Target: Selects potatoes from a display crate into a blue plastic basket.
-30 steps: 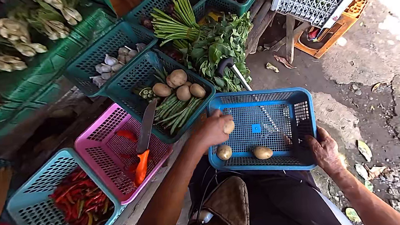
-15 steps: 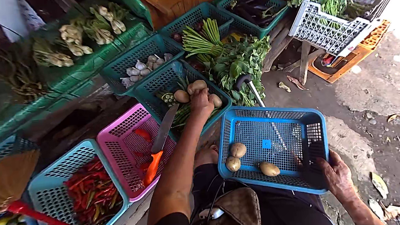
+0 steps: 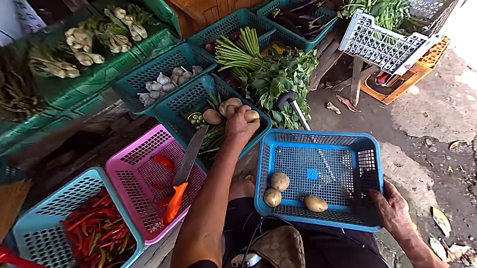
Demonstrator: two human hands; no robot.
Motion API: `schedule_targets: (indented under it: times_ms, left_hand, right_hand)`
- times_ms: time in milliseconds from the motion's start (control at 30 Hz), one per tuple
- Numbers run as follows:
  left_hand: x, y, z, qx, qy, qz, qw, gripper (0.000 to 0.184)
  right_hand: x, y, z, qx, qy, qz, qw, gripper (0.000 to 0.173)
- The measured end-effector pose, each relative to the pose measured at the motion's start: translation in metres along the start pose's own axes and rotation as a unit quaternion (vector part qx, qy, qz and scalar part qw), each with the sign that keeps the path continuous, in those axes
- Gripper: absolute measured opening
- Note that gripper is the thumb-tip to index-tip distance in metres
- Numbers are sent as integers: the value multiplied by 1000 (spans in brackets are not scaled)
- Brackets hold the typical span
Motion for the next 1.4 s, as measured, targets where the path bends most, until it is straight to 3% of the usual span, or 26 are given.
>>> schedule_targets:
  times_ms: [67, 133, 200, 300, 367, 433, 533, 600, 700, 800, 900, 1000, 1167, 1300, 1400]
  left_hand:
    - [23, -7, -23, 46, 57, -61, 995, 49]
    - [54, 3, -50, 15, 141, -72, 987, 45]
    - [74, 38, -67, -82, 203, -58, 974, 41]
    - [92, 95, -89, -288, 246, -7, 926, 36]
    - [95, 108, -97, -342, 255, 12, 904, 32]
    - [92, 96, -90, -303, 236, 6, 923, 32]
    - [67, 48, -54, -116, 141, 22, 983, 32]
    - [39, 13, -25, -17, 44, 59, 997, 54]
    - [-8, -11, 8, -28, -133, 125, 983, 98]
    - [-42, -7, 26, -77, -194, 117, 971, 118]
    - [-48, -5, 33, -83, -208, 97, 970, 124]
    - [-42, -5, 32, -71, -214, 105, 969, 115]
    - [-39, 1, 25, -54, -140, 112, 982, 104]
    - [-48, -16, 21, 6, -108, -23, 994, 111]
    - [-34, -31, 8, 41, -37, -157, 986, 116]
  right_hand:
    - [1, -1, -1, 1, 5, 3, 1000, 49]
    - [1, 1, 1, -1, 6, 8, 1000, 50]
    - [0, 1, 1, 0, -1, 6, 1000, 51]
    - [-1, 0, -1, 4, -6, 2, 1000, 51]
    - [-1, 0, -1, 7, -5, 2, 1000, 51]
    - [-1, 0, 0, 6, 4, 5, 1000, 49]
    - [-1, 1, 3, -3, 13, 3, 1000, 48]
    - [1, 2, 4, -4, 10, 6, 1000, 48]
    - [-2, 2, 1, 3, -3, 6, 1000, 50]
    - [-3, 0, -1, 9, -12, 3, 1000, 51]
    - [-1, 0, -1, 6, -12, 5, 1000, 52]
    - [1, 0, 0, 6, -10, 9, 1000, 51]
    - [2, 0, -2, 7, -11, 6, 1000, 50]
    - [0, 0, -2, 3, -4, 1, 1000, 50]
    - [-3, 0, -2, 3, -6, 6, 1000, 50]
Point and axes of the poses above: each hand's wrist, its own z-axis towards the middle knuckle, its own y-axis out of the palm, x = y × z, the point moved 8 cm from there along z, towards the middle knuckle, and after that the axes turned 11 degrees about -x, right-handed, at the moved point
